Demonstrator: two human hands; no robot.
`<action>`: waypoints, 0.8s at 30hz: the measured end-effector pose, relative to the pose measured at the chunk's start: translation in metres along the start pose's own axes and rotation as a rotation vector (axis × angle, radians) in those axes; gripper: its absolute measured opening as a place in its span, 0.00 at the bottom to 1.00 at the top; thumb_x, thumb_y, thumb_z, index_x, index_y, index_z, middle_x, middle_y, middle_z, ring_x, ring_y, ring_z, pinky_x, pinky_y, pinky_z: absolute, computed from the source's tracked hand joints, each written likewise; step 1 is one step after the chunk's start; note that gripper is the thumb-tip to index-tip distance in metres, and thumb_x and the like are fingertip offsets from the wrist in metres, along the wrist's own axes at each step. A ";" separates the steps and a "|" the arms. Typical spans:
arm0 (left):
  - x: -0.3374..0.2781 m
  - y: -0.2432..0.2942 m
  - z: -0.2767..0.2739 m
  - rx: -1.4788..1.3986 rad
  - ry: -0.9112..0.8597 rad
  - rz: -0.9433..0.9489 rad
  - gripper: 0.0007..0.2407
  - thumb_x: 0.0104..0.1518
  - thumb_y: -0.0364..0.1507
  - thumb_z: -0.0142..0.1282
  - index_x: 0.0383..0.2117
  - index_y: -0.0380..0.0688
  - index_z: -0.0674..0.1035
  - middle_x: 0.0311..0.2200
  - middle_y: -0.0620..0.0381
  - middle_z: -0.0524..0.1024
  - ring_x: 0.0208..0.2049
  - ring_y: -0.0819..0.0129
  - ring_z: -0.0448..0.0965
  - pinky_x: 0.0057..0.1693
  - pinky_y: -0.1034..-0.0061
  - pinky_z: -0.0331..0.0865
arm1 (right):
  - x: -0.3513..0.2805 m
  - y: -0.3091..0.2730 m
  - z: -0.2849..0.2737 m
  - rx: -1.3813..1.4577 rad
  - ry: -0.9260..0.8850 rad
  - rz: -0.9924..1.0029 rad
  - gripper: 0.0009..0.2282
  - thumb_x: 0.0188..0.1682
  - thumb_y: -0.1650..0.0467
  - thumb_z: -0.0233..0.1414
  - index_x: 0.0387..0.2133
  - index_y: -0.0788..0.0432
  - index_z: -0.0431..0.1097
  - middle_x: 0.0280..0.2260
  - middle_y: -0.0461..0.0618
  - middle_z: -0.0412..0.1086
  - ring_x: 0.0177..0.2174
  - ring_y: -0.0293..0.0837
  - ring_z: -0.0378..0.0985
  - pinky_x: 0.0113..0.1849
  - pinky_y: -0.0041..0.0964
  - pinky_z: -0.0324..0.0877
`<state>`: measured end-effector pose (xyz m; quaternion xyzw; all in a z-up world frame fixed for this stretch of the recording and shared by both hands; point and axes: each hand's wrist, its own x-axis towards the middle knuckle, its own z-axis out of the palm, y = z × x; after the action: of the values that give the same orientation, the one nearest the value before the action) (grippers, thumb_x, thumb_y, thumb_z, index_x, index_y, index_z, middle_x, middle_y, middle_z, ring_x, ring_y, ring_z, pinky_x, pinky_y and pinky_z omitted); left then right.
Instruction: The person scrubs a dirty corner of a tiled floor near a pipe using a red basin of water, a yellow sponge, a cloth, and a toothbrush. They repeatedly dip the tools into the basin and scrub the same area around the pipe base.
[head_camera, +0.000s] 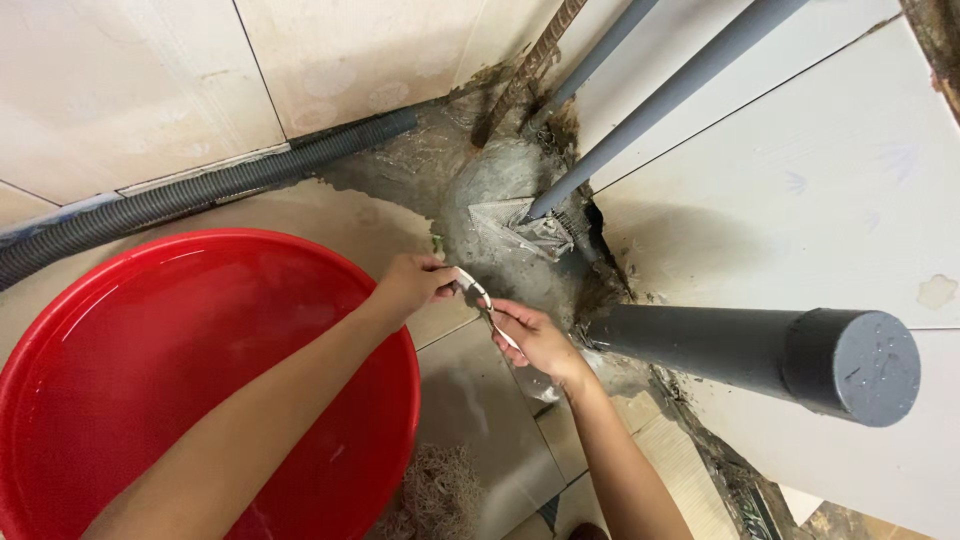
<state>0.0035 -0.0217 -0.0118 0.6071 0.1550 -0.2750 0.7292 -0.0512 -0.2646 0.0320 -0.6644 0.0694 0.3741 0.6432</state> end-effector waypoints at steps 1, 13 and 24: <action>0.002 -0.003 -0.001 0.005 -0.006 0.006 0.09 0.58 0.29 0.61 0.37 0.33 0.84 0.28 0.57 0.81 0.26 0.76 0.78 0.37 0.82 0.74 | -0.001 0.003 0.002 0.000 0.021 -0.003 0.17 0.58 0.68 0.47 0.59 0.54 0.68 0.24 0.41 0.64 0.18 0.30 0.58 0.20 0.25 0.55; 0.012 -0.017 -0.003 0.184 0.017 0.000 0.08 0.60 0.29 0.57 0.37 0.37 0.82 0.27 0.59 0.81 0.28 0.76 0.78 0.38 0.81 0.72 | -0.015 -0.005 0.006 0.263 0.225 0.041 0.17 0.58 0.66 0.46 0.59 0.48 0.69 0.22 0.41 0.64 0.17 0.30 0.56 0.19 0.23 0.52; 0.008 -0.011 -0.004 0.196 -0.086 0.053 0.12 0.58 0.30 0.60 0.40 0.31 0.84 0.29 0.55 0.82 0.28 0.75 0.78 0.37 0.81 0.72 | 0.003 0.024 0.013 0.111 0.165 -0.059 0.14 0.59 0.68 0.45 0.57 0.49 0.69 0.23 0.42 0.63 0.18 0.31 0.58 0.19 0.25 0.55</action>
<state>0.0036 -0.0211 -0.0261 0.6670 0.0799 -0.2953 0.6794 -0.0679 -0.2558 0.0126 -0.6579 0.1230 0.2948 0.6820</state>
